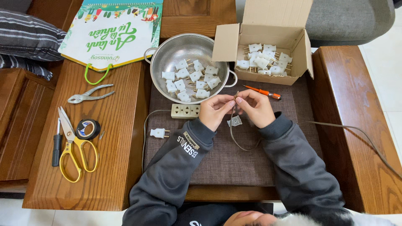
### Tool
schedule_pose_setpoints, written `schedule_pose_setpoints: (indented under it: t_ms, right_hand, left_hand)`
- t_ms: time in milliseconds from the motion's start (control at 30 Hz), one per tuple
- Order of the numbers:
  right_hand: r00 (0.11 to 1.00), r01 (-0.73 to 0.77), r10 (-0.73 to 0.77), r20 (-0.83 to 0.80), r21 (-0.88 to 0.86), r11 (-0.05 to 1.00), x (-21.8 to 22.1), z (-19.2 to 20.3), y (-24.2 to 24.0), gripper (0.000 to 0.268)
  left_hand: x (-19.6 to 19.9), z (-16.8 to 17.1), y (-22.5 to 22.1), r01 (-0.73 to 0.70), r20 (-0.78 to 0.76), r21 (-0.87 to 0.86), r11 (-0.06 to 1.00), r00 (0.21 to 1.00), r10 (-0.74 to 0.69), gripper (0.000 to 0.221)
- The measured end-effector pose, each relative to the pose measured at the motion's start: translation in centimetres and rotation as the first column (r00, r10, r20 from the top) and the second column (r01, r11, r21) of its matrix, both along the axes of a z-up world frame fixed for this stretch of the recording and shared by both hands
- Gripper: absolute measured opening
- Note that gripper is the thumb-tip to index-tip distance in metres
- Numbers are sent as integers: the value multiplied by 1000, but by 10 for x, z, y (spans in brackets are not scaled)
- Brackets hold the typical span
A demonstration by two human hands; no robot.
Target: The person assembles a power plug by attaching wires to a white plastic plug housing and tightening a screw using a small orange-handled screwdriver.
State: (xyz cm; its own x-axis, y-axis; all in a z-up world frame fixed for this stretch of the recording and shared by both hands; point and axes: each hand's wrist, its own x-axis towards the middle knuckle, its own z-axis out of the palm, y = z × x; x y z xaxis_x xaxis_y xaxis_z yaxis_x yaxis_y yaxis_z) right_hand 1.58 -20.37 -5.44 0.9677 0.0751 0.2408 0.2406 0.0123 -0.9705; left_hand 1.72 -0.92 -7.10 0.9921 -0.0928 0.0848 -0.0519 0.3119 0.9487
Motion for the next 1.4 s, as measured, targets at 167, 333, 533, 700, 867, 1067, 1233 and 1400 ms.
schedule_pose_setpoints:
  t_ms: [167, 333, 533, 700, 867, 1067, 1233, 1400]
  right_hand:
    - [1000, -3, 3, 0, 44, 999, 1, -1, -1, 15]
    - [1000, -17, 17, 13, 59, 998, 0, 0, -2, 13]
    - [998, -50, 48, 31, 73, 996, 8, -10, -6, 13]
    - [995, -78, 73, 63, 88, 993, 4, -2, -7, 15]
    - [996, -53, 46, 71, 99, 994, 9, -14, -12, 12]
    - [997, -24, 16, 73, 106, 994, 8, -11, -12, 12]
    - [998, -23, 17, 61, 102, 995, 10, -17, -12, 14]
    - [998, -18, 14, 57, 82, 996, 7, -12, -10, 16]
  left_hand:
    - [-8, 20, 1, -25, 58, 20, 999, 998, 24, 35]
    - [-11, 27, 2, -51, 95, 26, 998, 994, 48, 32]
    - [-7, 18, 4, -12, 75, 7, 1000, 997, 11, 35]
    - [-9, 20, 4, 66, -3, -94, 993, 998, -67, 44]
    - [-6, 14, 1, 69, 14, -76, 995, 998, -68, 40]
    - [-11, 13, -5, 77, 4, -27, 997, 997, -77, 35]
    - [-16, 24, -3, 108, -10, 13, 994, 994, -108, 29]
    - [-17, 23, -3, 64, 46, 75, 995, 997, -68, 26]
